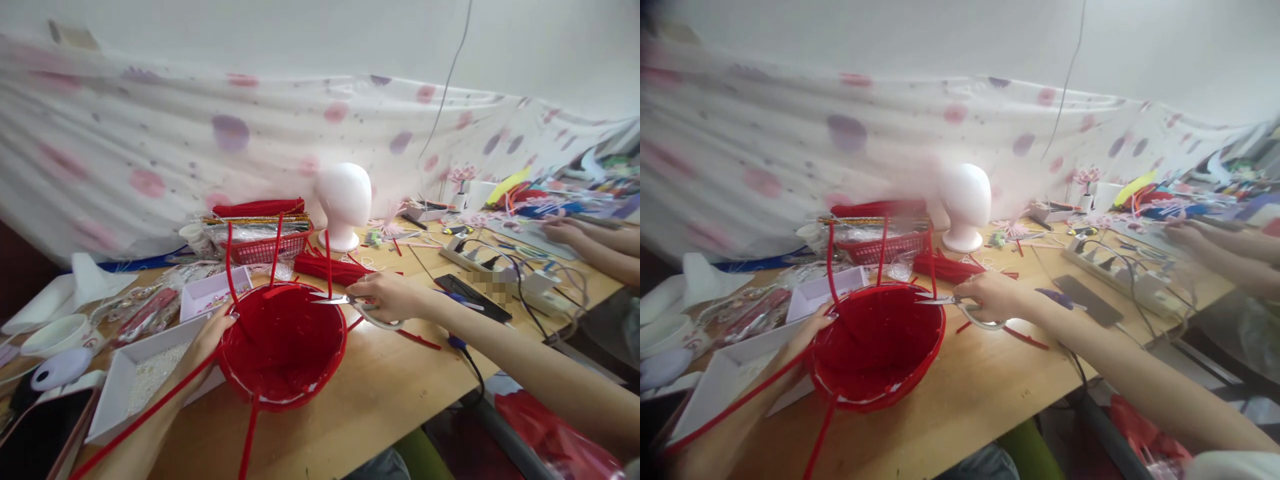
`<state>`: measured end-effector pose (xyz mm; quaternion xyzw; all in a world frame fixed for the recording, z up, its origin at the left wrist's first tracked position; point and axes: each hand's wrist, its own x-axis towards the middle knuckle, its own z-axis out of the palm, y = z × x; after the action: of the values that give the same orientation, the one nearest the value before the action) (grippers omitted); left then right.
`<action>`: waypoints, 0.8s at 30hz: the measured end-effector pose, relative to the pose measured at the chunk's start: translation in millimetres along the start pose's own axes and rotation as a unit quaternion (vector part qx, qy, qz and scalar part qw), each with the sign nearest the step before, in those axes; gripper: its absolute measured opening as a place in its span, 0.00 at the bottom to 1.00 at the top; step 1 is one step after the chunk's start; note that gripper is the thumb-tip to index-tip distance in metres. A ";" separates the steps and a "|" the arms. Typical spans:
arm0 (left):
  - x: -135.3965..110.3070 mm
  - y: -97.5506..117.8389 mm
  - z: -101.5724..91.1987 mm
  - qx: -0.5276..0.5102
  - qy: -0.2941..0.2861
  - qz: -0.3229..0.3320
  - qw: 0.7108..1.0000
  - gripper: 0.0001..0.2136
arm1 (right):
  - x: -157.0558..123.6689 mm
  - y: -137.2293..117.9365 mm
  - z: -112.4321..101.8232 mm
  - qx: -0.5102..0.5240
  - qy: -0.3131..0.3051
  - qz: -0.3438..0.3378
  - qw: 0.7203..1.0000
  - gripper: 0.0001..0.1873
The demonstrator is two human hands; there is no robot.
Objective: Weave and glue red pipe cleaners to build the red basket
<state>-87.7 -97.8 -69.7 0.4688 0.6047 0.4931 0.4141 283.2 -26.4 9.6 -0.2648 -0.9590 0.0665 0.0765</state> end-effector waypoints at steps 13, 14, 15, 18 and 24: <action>-10.2 30.9 -2.4 0.014 0.012 0.016 1.000 0.25 | -10.6 3.7 -3.3 0.015 0.053 0.018 0.998 0.10; -9.9 31.9 -2.3 0.018 0.008 0.017 1.000 0.26 | -9.8 3.8 -6.2 0.014 0.056 0.022 0.998 0.09; -9.2 32.7 -2.3 0.023 0.002 0.017 1.000 0.27 | -8.5 3.5 -8.6 0.013 0.056 0.023 0.998 0.08; -4.7 35.3 -2.5 0.038 -0.021 0.019 0.999 0.25 | -3.1 1.2 -10.8 0.012 0.043 0.020 0.999 0.07; 9.9 43.4 -2.2 0.052 -0.088 0.012 0.995 0.25 | 8.9 0.4 -5.3 -0.003 0.009 0.012 1.000 0.13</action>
<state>-85.1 -85.3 -27.0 0.5391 0.5849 0.4223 0.4347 276.8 -20.9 15.7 -0.2773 -0.9551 0.0620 0.0835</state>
